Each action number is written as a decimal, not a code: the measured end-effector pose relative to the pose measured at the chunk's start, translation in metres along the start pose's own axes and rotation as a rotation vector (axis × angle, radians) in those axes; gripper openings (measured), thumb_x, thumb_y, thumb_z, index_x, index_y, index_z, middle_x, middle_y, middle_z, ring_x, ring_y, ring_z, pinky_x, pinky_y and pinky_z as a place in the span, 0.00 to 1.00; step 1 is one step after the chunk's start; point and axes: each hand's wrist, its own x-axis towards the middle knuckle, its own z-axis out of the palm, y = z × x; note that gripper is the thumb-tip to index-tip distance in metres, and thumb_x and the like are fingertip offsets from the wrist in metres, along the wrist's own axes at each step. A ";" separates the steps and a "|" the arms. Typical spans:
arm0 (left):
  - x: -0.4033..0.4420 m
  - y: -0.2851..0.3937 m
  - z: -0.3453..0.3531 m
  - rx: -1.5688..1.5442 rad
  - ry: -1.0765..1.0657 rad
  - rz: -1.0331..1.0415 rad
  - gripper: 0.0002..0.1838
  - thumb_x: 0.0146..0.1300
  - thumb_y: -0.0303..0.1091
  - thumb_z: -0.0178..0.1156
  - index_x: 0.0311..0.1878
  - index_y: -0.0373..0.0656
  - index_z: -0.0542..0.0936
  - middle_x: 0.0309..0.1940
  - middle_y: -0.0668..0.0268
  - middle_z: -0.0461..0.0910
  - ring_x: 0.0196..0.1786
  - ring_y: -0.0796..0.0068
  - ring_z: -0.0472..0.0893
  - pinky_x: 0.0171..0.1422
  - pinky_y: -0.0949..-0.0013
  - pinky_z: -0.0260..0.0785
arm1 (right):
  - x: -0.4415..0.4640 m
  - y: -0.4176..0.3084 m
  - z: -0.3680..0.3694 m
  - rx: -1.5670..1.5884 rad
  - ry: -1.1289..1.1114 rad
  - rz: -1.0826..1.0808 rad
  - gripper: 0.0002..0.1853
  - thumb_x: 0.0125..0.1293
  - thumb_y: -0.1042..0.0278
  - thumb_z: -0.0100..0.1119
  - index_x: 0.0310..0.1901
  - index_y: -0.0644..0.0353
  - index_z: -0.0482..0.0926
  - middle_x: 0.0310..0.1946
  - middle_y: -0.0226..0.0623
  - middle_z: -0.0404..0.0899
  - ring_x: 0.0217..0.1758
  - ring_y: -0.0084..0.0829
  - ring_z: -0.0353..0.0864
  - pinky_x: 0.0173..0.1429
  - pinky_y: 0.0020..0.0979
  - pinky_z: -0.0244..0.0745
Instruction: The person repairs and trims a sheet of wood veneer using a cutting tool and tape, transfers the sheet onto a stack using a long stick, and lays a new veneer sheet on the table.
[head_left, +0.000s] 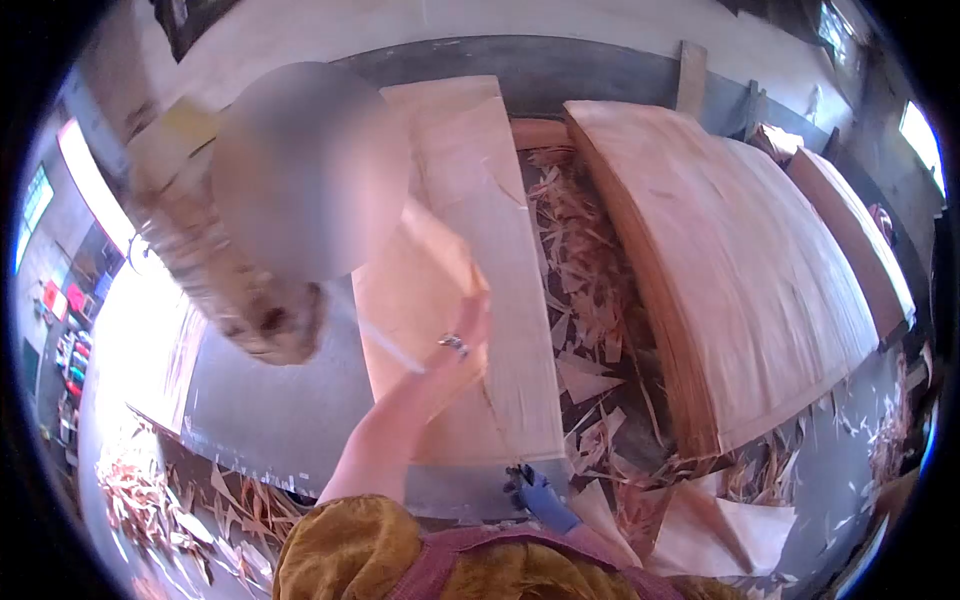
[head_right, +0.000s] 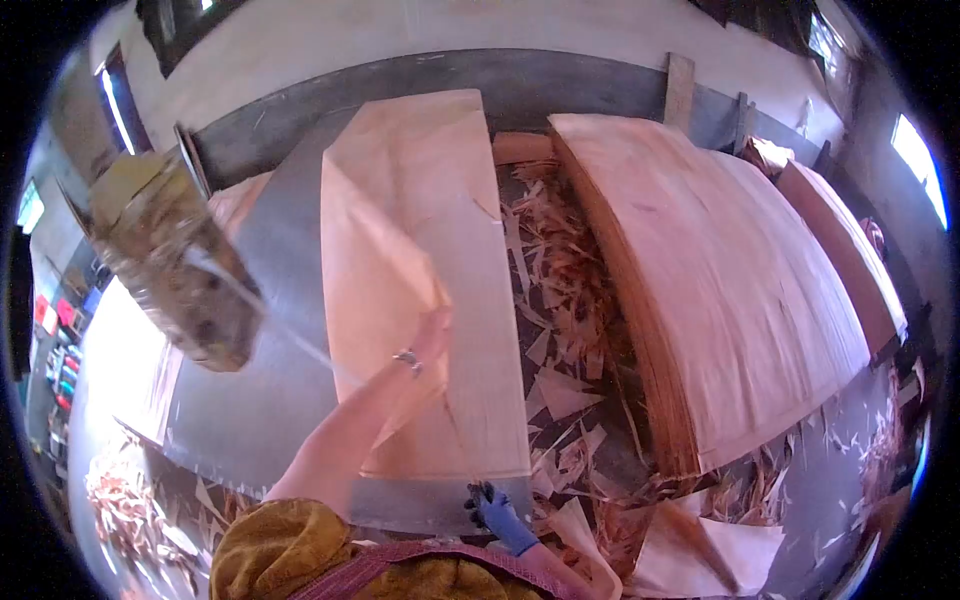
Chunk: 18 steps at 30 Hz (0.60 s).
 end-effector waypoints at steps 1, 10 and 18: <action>0.014 0.022 0.030 0.009 -0.039 0.028 0.10 0.56 0.30 0.55 0.39 0.37 0.78 0.35 0.45 0.82 0.44 0.50 0.83 0.47 0.50 0.73 | 0.006 0.001 -0.006 0.010 -0.006 0.002 0.16 0.72 0.51 0.54 0.50 0.54 0.76 0.25 0.33 0.81 0.17 0.22 0.74 0.19 0.28 0.66; 0.042 0.180 0.166 -0.047 -0.256 0.222 0.20 0.51 0.32 0.65 0.48 0.37 0.79 0.38 0.49 0.80 0.45 0.49 0.80 0.53 0.51 0.71 | 0.023 -0.021 -0.075 -0.542 0.262 -0.450 0.17 0.69 0.55 0.53 0.51 0.57 0.76 0.30 0.45 0.83 0.27 0.45 0.81 0.32 0.42 0.76; 0.037 0.244 0.149 -0.403 -0.368 0.249 0.29 0.50 0.41 0.65 0.58 0.43 0.78 0.40 0.56 0.83 0.43 0.57 0.82 0.51 0.58 0.73 | -0.013 -0.050 -0.092 -0.739 0.433 -0.535 0.34 0.69 0.54 0.54 0.72 0.56 0.56 0.36 0.54 0.83 0.36 0.55 0.82 0.38 0.49 0.76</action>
